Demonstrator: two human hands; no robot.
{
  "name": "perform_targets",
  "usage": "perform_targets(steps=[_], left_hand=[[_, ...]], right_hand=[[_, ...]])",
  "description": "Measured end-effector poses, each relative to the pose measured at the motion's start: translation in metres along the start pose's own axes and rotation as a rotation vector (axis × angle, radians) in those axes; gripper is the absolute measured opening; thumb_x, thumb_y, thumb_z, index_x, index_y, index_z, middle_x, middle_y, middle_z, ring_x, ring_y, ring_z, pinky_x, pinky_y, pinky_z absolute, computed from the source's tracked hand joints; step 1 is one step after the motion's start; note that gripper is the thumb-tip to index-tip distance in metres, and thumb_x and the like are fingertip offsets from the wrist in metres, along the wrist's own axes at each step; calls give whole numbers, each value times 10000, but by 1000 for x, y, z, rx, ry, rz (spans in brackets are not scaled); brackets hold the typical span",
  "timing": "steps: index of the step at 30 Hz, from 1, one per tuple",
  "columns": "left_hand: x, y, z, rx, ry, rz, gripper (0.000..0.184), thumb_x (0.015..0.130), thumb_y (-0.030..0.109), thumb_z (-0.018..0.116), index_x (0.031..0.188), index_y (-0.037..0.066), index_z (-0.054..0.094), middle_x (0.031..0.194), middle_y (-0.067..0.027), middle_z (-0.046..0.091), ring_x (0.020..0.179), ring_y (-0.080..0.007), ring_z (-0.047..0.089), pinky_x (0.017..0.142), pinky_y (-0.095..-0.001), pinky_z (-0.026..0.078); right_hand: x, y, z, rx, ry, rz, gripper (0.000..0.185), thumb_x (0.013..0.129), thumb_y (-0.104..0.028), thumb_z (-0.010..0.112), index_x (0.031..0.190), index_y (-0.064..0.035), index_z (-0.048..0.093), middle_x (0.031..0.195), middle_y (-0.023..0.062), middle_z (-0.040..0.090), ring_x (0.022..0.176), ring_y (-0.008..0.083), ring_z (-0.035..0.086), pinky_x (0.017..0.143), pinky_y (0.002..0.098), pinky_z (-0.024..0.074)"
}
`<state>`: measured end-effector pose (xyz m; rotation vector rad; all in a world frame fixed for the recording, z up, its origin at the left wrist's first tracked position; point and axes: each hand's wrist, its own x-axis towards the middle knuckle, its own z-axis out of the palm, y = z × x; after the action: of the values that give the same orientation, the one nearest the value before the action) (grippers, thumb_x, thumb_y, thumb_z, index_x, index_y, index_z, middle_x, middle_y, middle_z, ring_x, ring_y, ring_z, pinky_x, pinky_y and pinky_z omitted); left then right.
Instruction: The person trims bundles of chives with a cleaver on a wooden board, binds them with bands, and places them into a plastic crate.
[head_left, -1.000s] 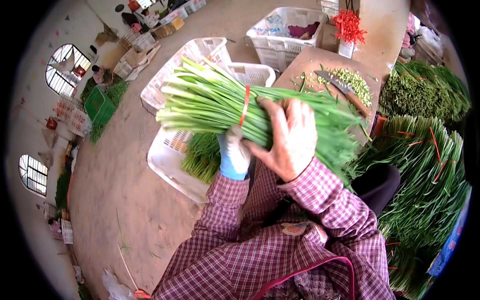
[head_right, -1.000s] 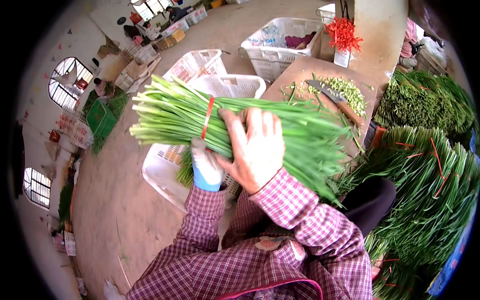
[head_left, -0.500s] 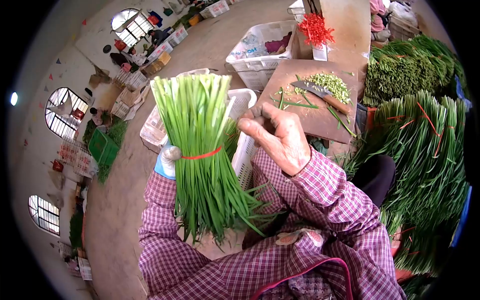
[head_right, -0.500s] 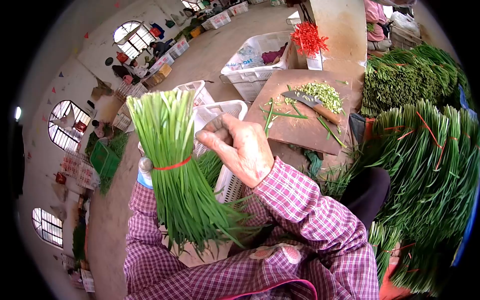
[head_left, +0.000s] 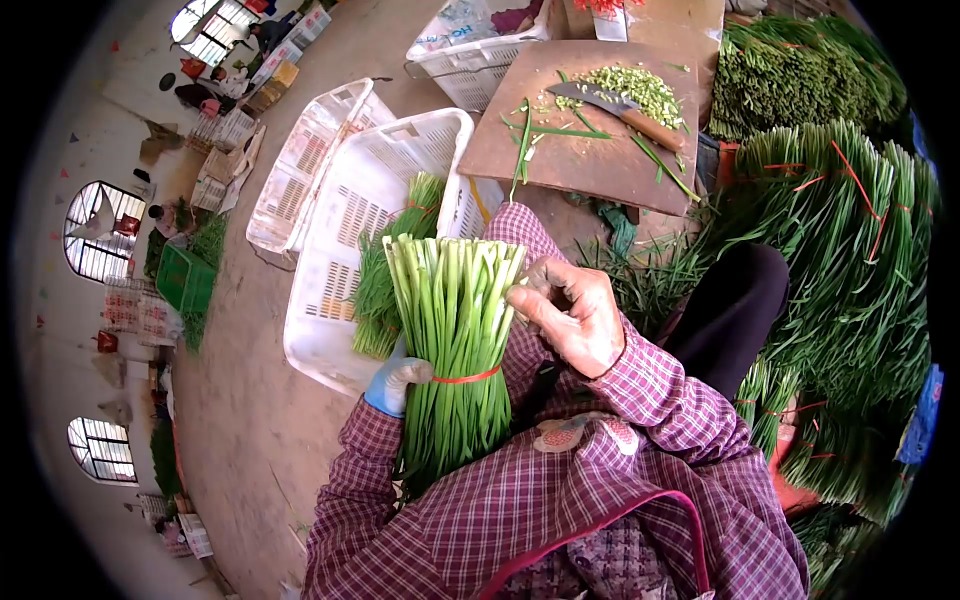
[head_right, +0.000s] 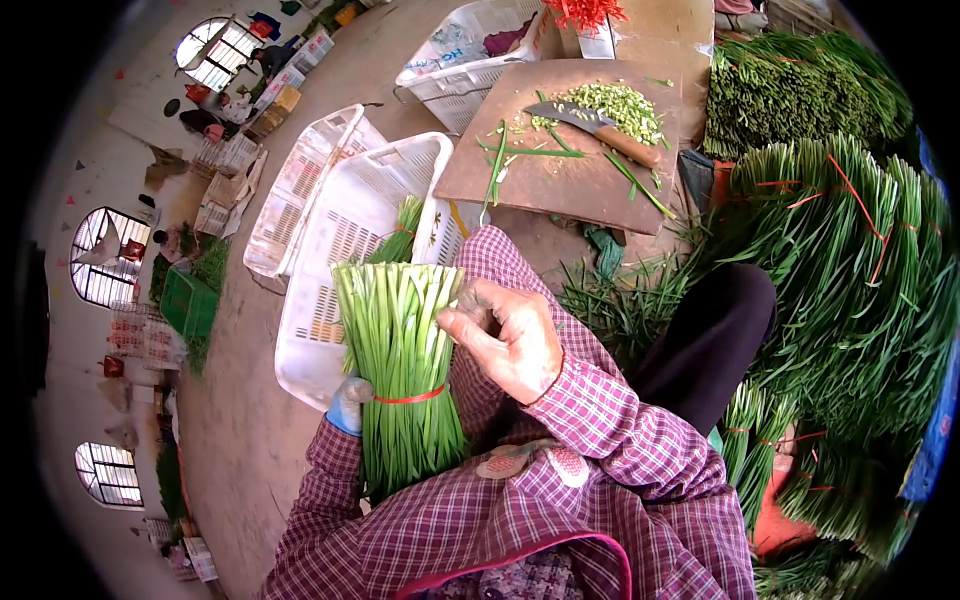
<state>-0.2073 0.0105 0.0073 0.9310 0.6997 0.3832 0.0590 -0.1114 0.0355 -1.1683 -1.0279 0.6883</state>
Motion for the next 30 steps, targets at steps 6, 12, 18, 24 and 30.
perform_targets(steps=[6, 12, 18, 24, 30], left_hand=[[7, -6, 17, 8, -115, -8, 990, 665, 150, 873, 1436, -50, 285, 1262, -138, 556, 1051, -190, 607, 878, -311, 544], [10, -6, 16, 44, -83, -63, 949, 682, 197, 859, 1416, -55, 313, 1245, -120, 562, 1047, -177, 600, 902, -283, 521], [20, 21, 98, 423, 39, -52, 820, 699, 135, 815, 1376, -39, 388, 1218, -108, 580, 1096, -168, 576, 954, -312, 483], [39, 9, 110, 433, -165, -139, 807, 713, 126, 822, 1375, -30, 388, 1260, -117, 568, 1137, -190, 566, 996, -338, 458], [50, 0, 125, 445, -230, -134, 851, 712, 99, 833, 1408, -8, 355, 1289, -102, 557, 1175, -174, 548, 1023, -336, 435]], right_hand=[[-5, 7, -9, -23, 49, -63, 227, 863, -151, 704, 754, 5, 580, 545, 38, 479, 497, 100, 417, 487, 293, 372], [4, 9, -29, 89, 156, -12, 174, 898, -111, 661, 787, 18, 625, 597, 17, 572, 554, 77, 499, 528, 252, 425], [18, -29, -50, -483, 96, -559, 286, 857, -220, 658, 1099, -72, 623, 980, 73, 629, 942, 237, 603, 870, 365, 493], [46, 49, -78, -921, 0, -396, 239, 907, -375, 587, 914, -152, 676, 832, 53, 679, 818, 208, 651, 788, 440, 509], [31, -9, -110, -544, 66, -150, 413, 909, -409, 606, 894, 4, 617, 751, 142, 646, 696, 316, 637, 668, 397, 530]])
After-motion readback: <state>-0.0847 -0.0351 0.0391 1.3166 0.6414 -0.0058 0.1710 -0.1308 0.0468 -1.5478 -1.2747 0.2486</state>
